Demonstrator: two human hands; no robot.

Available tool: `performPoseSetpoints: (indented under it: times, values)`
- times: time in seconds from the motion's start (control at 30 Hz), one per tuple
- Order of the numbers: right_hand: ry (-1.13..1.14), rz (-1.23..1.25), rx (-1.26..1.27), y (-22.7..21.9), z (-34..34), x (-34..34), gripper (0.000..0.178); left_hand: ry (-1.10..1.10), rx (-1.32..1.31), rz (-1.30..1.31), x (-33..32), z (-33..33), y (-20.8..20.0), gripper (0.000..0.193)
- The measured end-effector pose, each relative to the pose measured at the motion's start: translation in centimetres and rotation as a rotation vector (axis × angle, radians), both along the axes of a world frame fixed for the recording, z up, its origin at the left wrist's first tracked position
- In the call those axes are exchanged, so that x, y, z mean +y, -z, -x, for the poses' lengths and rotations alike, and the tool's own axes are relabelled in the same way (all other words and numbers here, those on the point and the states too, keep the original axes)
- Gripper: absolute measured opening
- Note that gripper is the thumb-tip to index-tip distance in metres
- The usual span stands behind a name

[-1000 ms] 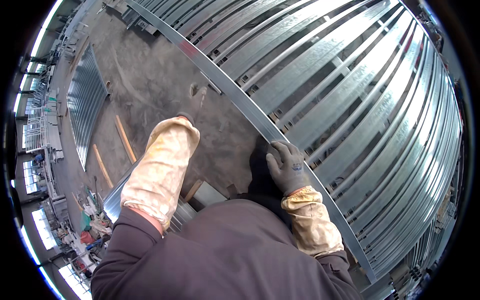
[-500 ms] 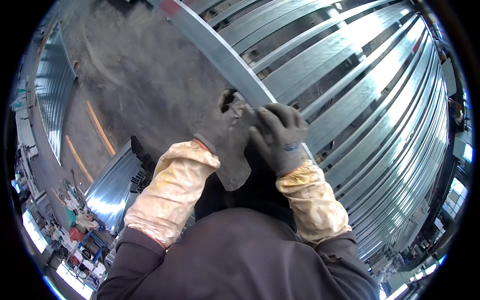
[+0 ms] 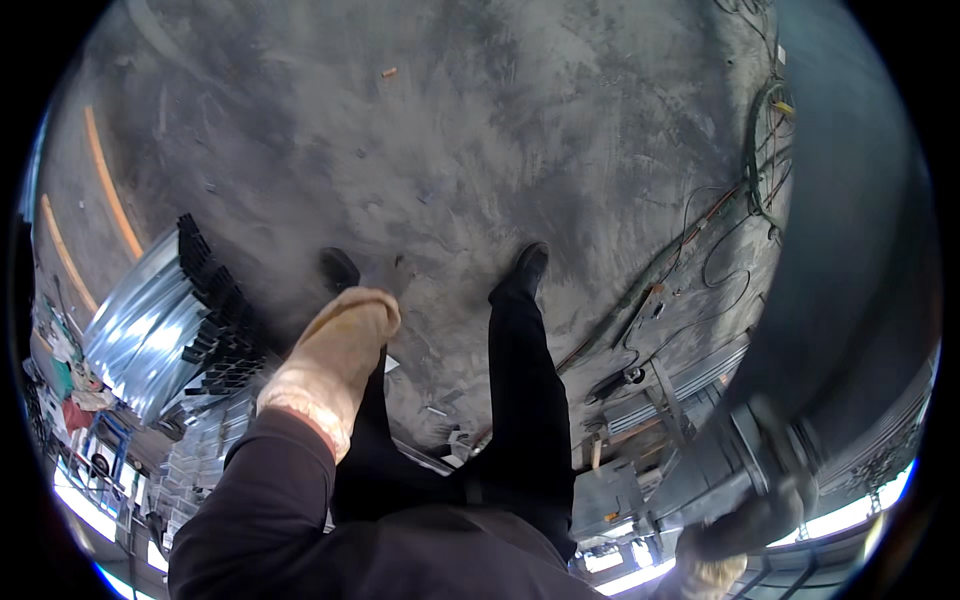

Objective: The person assembles a large metal frame structure by hand in a workshop. They pick up long metal bars and fit them into a pre-existing grid, then secure the joints using small metal clips. The person works systematically along the length of the frame, ensuring each bar is properly aligned and fastened.

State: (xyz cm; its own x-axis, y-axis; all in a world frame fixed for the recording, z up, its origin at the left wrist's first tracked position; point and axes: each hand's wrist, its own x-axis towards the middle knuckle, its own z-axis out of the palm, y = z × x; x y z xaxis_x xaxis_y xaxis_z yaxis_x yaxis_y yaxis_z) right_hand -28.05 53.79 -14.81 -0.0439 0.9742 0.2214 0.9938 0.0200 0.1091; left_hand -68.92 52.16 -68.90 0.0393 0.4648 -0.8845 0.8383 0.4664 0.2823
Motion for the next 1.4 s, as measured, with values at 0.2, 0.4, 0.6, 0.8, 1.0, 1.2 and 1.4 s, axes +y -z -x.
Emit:
performPoseSetpoints:
  times: [0.2, 0.4, 0.6, 0.8, 1.0, 1.2, 1.4]
  values:
    - [0.106, -0.195, -0.234, 5.7, 4.1, 5.0, 0.073, 0.064, 0.174, -0.048, 4.7, -2.9, 19.3, 0.063]
    - [0.063, -0.132, -0.198, 10.7, 3.3, 6.5, 0.053, 0.199, 0.340, -0.222, 8.0, -7.6, 24.7, 0.060]
    - [0.037, -0.086, -0.152, 11.8, 3.1, 6.9, 0.035, 0.313, 0.269, -0.413, 5.3, -5.9, 27.9, 0.046]
    - [0.006, -0.106, -0.068, 10.0, 2.4, 5.7, 0.026, 0.365, 0.219, -0.415, 5.7, -1.8, 28.9, 0.024]
    - [0.071, -0.081, 0.068, 2.4, 3.0, 2.8, 0.035, -0.127, -0.098, -0.527, 3.8, -4.3, 13.1, 0.020]
    - [0.090, -0.064, 0.229, -0.3, 2.7, 3.4, 0.049, -0.369, -0.407, -0.187, 6.1, -2.1, -12.9, 0.017]
    - [0.143, -0.148, 0.281, -3.2, 1.3, 3.5, 0.047, -0.200, -0.664, -0.264, 15.3, -2.2, -41.0, 0.022]
